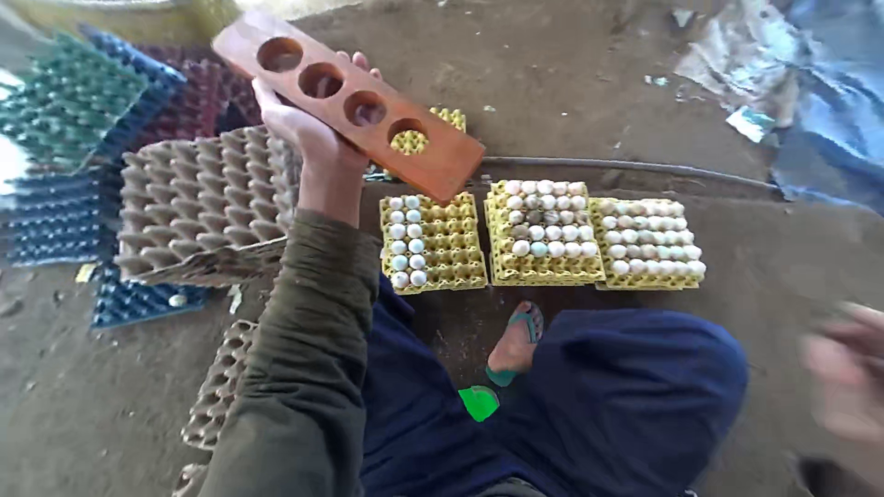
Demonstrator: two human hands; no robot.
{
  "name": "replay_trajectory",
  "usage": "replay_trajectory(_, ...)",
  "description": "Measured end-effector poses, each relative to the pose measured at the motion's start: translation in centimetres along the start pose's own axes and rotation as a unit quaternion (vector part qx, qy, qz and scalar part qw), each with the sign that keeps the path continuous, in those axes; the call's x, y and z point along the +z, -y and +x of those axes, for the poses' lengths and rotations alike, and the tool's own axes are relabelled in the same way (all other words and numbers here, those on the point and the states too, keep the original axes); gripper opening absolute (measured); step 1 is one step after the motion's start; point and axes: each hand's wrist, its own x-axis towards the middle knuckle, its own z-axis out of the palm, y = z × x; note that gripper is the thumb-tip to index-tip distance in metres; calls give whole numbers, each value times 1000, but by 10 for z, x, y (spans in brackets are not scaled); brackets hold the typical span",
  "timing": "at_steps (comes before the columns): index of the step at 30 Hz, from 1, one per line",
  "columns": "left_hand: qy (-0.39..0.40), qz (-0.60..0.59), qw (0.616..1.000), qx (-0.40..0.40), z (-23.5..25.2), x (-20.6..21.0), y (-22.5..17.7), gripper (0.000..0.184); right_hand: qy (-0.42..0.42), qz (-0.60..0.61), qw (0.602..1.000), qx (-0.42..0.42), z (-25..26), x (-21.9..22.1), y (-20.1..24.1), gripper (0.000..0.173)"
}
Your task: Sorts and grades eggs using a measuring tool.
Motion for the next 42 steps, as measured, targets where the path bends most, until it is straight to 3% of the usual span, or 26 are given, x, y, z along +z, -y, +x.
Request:
replay_trajectory(2, -28, 4, 999, 25, 5, -8, -16, 85, 139, 9, 989, -44, 58, 83, 30, 44)
replay_trajectory(4, -52, 10, 998, 43, 8, -15, -30, 85, 313, 32, 949, 4, 98, 186, 48, 43)
replay_trajectory(6, -65, 14, 996, 58, 10, -22, -41, 83, 429, 49, 902, 31, 111, 298, 50, 43)
replay_trajectory(9, -102, 17, 992, 72, 10, -31, -56, 82, 512, 87, 849, 99, 83, 421, 51, 46)
replay_trajectory(12, -117, 20, 990, 80, 8, -34, -71, 83, 494, 94, 850, 158, 45, 476, 66, 54)
replay_trajectory(17, -140, 27, 984, 108, 9, -41, -89, 81, 389, 75, 907, 143, 8, 515, 70, 56)
replay_trajectory(24, -163, 35, 978, 125, 17, -43, -92, 74, 370, 88, 923, 61, -1, 523, 50, 49)
replay_trajectory(27, -169, 40, 977, 125, 17, -42, -92, 73, 337, 165, 924, 69, -7, 514, 46, 52)
replay_trajectory(29, -169, 38, 977, 125, 16, -42, -93, 73, 344, 253, 892, 148, -8, 496, 52, 52)
replay_trajectory(30, -172, 43, 976, 129, 16, -43, -93, 71, 355, 312, 856, 209, -8, 486, 55, 50)
replay_trajectory(34, -171, 49, 972, 154, 19, -47, -94, 66, 390, 541, 614, 421, -11, 455, 54, 36)
replay_trajectory(36, -176, 49, 971, 153, 18, -46, -93, 68, 426, 575, 530, 455, -13, 444, 49, 38)
replay_trajectory(39, -174, 47, 972, 150, 15, -47, -93, 64, 452, 582, 480, 475, -16, 440, 42, 49)
replay_trajectory(42, -157, 78, 971, 160, 14, -48, -91, 64, 470, 505, 538, 485, -13, 437, 48, 35)
